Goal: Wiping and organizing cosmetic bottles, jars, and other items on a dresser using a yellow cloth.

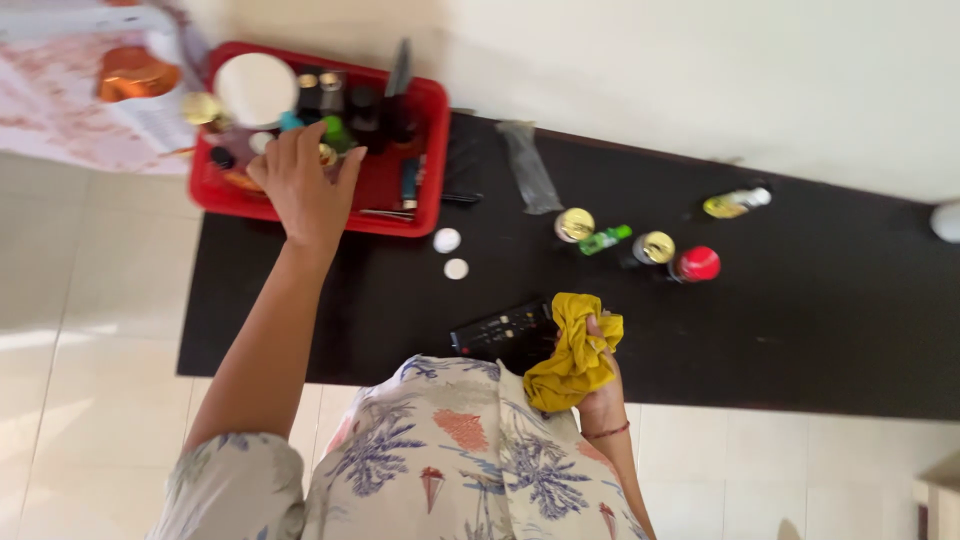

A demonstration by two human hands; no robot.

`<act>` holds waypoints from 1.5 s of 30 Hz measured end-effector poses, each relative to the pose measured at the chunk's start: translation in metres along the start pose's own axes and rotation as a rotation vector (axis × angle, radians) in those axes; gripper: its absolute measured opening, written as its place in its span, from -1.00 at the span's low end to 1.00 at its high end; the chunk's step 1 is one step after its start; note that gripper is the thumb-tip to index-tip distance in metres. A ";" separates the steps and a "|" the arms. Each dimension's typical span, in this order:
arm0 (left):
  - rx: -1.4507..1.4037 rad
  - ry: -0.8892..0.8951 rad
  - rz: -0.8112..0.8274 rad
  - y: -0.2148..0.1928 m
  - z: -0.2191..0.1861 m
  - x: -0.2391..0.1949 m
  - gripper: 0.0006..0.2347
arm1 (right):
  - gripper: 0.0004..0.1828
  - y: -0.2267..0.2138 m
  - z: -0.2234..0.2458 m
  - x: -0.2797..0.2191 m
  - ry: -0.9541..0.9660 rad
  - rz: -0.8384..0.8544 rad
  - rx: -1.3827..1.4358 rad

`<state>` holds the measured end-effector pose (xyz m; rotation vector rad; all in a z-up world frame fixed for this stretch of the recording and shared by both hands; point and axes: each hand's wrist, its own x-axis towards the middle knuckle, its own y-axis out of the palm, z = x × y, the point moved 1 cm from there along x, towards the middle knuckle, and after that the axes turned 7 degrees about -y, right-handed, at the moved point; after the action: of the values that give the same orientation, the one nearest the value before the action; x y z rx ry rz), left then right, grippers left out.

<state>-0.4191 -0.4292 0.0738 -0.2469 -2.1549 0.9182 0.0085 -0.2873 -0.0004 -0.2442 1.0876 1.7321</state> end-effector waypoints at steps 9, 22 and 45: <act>-0.580 0.364 0.376 0.078 -0.195 -0.066 -0.82 | -0.63 -0.089 0.050 0.021 -0.123 -0.112 0.083; 0.197 0.452 0.754 0.250 -0.308 -0.166 -0.51 | -0.60 -0.114 0.049 0.017 -0.071 -0.177 0.044; -1.948 -1.049 0.994 -0.006 -0.262 -0.095 -0.73 | -0.60 0.143 0.080 -0.060 -1.395 0.333 -1.094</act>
<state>-0.1651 -0.3353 0.1399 -2.2085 -3.0230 -1.4265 -0.0577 -0.2742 0.1606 0.4835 -0.8932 1.9827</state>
